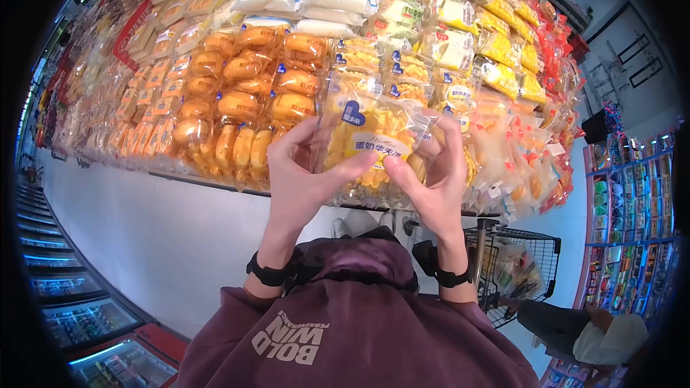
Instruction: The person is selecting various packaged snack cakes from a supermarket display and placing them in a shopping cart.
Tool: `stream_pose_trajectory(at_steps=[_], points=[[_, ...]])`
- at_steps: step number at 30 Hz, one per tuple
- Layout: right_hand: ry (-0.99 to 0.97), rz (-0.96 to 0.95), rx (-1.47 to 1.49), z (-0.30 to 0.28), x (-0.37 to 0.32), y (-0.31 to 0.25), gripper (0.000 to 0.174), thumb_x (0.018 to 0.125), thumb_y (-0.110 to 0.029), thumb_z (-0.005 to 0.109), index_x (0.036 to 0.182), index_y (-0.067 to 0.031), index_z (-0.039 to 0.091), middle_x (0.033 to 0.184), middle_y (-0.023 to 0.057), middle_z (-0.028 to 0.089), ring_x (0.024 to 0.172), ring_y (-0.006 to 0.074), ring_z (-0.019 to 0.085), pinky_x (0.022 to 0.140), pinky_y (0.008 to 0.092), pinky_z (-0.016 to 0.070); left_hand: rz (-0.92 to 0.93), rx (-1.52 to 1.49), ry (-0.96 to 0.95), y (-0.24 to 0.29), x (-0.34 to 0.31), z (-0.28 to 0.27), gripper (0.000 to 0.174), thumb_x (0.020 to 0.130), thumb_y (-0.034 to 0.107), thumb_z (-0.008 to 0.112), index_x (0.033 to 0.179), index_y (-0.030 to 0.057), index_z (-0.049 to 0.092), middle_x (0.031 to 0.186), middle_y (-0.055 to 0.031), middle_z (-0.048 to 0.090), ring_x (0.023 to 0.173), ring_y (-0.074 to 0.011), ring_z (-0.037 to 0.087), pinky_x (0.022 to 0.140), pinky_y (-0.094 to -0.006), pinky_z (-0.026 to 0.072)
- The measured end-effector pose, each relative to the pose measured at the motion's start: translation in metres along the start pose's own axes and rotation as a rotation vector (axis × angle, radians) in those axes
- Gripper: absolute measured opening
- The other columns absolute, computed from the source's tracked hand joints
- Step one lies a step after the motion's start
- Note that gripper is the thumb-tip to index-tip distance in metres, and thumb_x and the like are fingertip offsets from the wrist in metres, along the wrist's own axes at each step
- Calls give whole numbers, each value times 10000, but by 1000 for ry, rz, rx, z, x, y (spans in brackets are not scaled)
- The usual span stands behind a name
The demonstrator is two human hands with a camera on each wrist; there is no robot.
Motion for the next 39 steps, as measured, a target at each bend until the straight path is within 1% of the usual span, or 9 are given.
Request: stream_pose_trajectory(at_steps=[7,10,12,15,23,28,32,35,39], points=[[80,-33,50,-11,10,-5,712,799,-56,788,1395,-37,399,931,77,677,876,99,629,827,295,507,-27,-92,46,-5,-1,-5,398,737,4,837,1076,-66,641,1088,-128,686,982,-152,658,849,-286,531],[-196,-167,-152,-10,2,-19,622,761,-23,789,1317,-24,510,1055,102,697,979,151,657,876,325,513,86,193,-96,-9,-16,-17,341,713,-33,823,1018,-25,671,1065,-121,700,964,-180,668,872,-321,523],[-361,-287,-220,-8,-7,-22,507,656,23,783,1144,-35,658,1083,92,701,1000,272,667,877,360,515,245,230,-199,-13,-17,-17,292,687,-41,808,950,11,692,1009,-119,718,934,-222,680,896,-355,508],[-378,-266,-242,-12,-22,-16,405,707,-57,791,1094,-7,684,1092,122,714,992,272,685,890,372,518,231,274,-259,-19,-28,-21,285,664,-17,818,914,17,687,988,-124,727,939,-239,682,893,-364,502],[-260,-191,-281,-8,-35,-3,409,719,-2,787,1103,-21,650,1015,106,701,889,265,682,781,356,537,206,423,-257,-16,-35,-21,429,682,20,849,1073,17,671,1036,-115,713,949,-207,671,860,-326,512],[-119,-108,-521,-24,8,-12,489,735,-150,835,1117,2,570,978,152,693,784,258,688,732,347,541,161,561,24,-31,-17,-36,374,837,28,735,1191,-18,623,1076,-127,692,959,-212,666,867,-317,519],[-210,22,-618,-21,52,-6,556,749,-248,829,1156,-4,539,968,163,684,772,255,675,720,363,530,210,661,112,-40,-7,-44,389,903,76,679,1266,-18,575,1139,-140,665,983,-219,661,853,-325,522],[-334,170,-558,-3,73,12,616,740,-341,831,1146,15,536,970,189,681,798,270,673,735,384,528,304,713,86,-44,1,-37,477,914,100,675,1344,-12,503,1318,-190,566,1164,-291,588,911,-357,496],[-362,63,-630,10,86,50,661,743,-421,848,1140,7,538,1014,169,634,931,242,625,816,355,505,316,812,-5,-42,10,-24,640,898,156,710,1425,-20,392,1428,-242,465,1294,-374,492,1016,-421,444]])
Point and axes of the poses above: each hand's wrist, its own x-axis towards the middle knuckle, its own z-axis out of the palm, y = z × x, the point moved 4 cm from there along x, towards the middle knuckle
